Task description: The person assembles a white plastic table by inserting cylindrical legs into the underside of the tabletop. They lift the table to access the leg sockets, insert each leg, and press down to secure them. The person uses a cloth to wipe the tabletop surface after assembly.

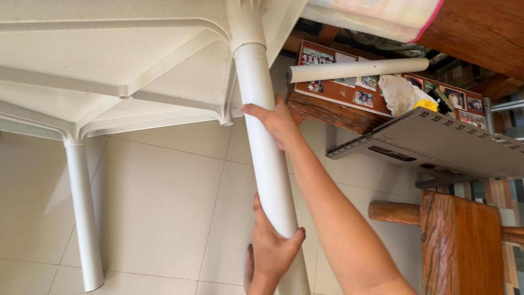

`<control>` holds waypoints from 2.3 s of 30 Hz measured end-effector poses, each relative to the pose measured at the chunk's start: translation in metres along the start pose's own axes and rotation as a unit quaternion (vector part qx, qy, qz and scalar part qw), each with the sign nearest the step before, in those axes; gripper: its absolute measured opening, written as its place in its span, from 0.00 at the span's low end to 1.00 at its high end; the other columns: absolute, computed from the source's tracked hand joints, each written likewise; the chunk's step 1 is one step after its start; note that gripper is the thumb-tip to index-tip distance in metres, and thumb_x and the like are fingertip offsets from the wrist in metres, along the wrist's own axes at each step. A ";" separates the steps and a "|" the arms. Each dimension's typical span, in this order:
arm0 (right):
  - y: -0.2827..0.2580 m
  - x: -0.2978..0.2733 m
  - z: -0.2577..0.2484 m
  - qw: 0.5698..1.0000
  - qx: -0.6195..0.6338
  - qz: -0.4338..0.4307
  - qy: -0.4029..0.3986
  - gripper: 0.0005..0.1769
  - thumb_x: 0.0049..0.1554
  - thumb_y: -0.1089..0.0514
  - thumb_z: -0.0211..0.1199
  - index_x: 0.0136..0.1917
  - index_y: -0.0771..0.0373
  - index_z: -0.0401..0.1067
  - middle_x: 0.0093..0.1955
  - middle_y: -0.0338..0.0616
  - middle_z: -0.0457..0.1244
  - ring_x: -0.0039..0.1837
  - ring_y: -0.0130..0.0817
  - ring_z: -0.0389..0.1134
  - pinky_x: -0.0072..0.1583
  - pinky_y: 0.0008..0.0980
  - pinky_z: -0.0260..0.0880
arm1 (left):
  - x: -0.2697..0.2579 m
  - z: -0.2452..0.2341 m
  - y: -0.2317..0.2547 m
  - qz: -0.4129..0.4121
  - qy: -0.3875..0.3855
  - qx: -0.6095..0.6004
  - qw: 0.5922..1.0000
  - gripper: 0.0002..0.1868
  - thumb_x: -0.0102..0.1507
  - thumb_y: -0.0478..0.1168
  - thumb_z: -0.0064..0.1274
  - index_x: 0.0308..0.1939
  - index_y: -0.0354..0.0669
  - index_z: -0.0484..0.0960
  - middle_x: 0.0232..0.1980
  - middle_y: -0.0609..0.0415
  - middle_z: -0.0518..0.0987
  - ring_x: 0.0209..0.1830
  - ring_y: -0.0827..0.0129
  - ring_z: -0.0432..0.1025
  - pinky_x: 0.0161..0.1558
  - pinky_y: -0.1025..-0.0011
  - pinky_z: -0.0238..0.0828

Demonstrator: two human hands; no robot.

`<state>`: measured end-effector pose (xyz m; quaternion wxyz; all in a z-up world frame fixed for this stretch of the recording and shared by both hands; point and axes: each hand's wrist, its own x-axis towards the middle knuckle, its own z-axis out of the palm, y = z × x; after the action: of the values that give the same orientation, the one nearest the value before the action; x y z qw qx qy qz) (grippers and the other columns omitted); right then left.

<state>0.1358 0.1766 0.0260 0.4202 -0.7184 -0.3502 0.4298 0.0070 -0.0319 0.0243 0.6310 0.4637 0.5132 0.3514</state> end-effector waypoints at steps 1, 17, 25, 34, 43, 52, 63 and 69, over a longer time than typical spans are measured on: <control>-0.001 0.000 0.001 1.000 -0.001 -0.006 0.003 0.46 0.40 0.46 0.74 0.65 0.69 0.61 0.49 0.54 0.69 0.44 0.41 0.74 0.43 0.42 0.79 | 0.000 -0.002 0.000 -0.014 -0.008 -0.007 1.000 0.57 0.46 0.36 0.64 0.74 0.43 0.46 0.50 0.42 0.81 0.42 0.52 0.81 0.42 0.60 0.80; -0.007 -0.010 0.001 0.957 -0.272 -0.076 0.063 0.57 0.42 0.38 0.77 0.73 0.67 0.53 0.54 0.57 0.70 0.51 0.46 0.76 0.52 0.43 0.78 | 0.024 -0.004 -0.063 -0.125 -0.111 -0.250 0.954 0.52 0.40 0.37 0.64 0.69 0.41 0.62 0.54 0.43 0.76 0.51 0.58 0.74 0.50 0.59 0.76; 0.068 -0.058 -0.031 0.894 0.346 0.110 -0.264 0.52 0.41 0.40 0.75 0.68 0.71 0.58 0.56 0.60 0.69 0.52 0.50 0.77 0.56 0.40 0.81 | -0.032 0.026 -0.031 0.006 0.140 0.127 0.982 0.56 0.47 0.40 0.70 0.72 0.36 0.50 0.61 0.35 0.71 0.56 0.44 0.71 0.52 0.53 0.70; 0.037 -0.056 -0.024 0.960 0.207 0.055 -0.179 0.49 0.46 0.33 0.70 0.66 0.72 0.64 0.47 0.54 0.66 0.41 0.37 0.73 0.39 0.34 0.76 | -0.010 0.013 -0.015 -0.008 0.050 0.086 0.995 0.53 0.46 0.38 0.66 0.70 0.39 0.51 0.51 0.41 0.80 0.45 0.47 0.79 0.43 0.55 0.77; 0.024 -0.066 -0.013 0.990 0.105 0.041 -0.088 0.48 0.43 0.34 0.68 0.66 0.67 0.62 0.43 0.51 0.65 0.39 0.38 0.73 0.36 0.37 0.77 | -0.007 -0.008 -0.003 -0.044 -0.025 -0.029 0.998 0.52 0.45 0.38 0.65 0.70 0.39 0.54 0.45 0.43 0.83 0.40 0.57 0.82 0.41 0.63 0.81; 0.010 -0.061 0.001 0.995 -0.066 -0.056 0.051 0.45 0.44 0.41 0.73 0.65 0.69 0.61 0.51 0.56 0.70 0.48 0.43 0.76 0.46 0.39 0.78 | 0.014 -0.011 -0.036 -0.077 -0.120 -0.200 0.969 0.47 0.42 0.38 0.67 0.64 0.38 0.65 0.48 0.46 0.78 0.46 0.63 0.77 0.45 0.62 0.80; 0.016 -0.057 -0.024 0.997 -0.062 -0.011 -0.051 0.58 0.43 0.36 0.77 0.71 0.69 0.51 0.57 0.62 0.68 0.55 0.48 0.75 0.52 0.43 0.79 | 0.022 -0.010 -0.071 -0.100 -0.213 -0.385 0.893 0.43 0.42 0.40 0.61 0.62 0.31 0.68 0.48 0.42 0.77 0.46 0.52 0.77 0.42 0.58 0.78; 0.057 -0.068 -0.028 0.941 0.226 0.095 -0.234 0.52 0.41 0.37 0.75 0.69 0.64 0.58 0.55 0.57 0.67 0.49 0.41 0.75 0.50 0.39 0.79 | -0.025 0.001 -0.034 -0.052 0.085 0.008 0.995 0.49 0.45 0.42 0.69 0.65 0.36 0.59 0.53 0.42 0.79 0.49 0.56 0.78 0.47 0.62 0.76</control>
<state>0.1435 0.0868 0.0041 0.4347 -0.5141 -0.2624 0.6913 0.0014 -0.0665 0.0007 0.5991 0.4094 0.5913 0.3520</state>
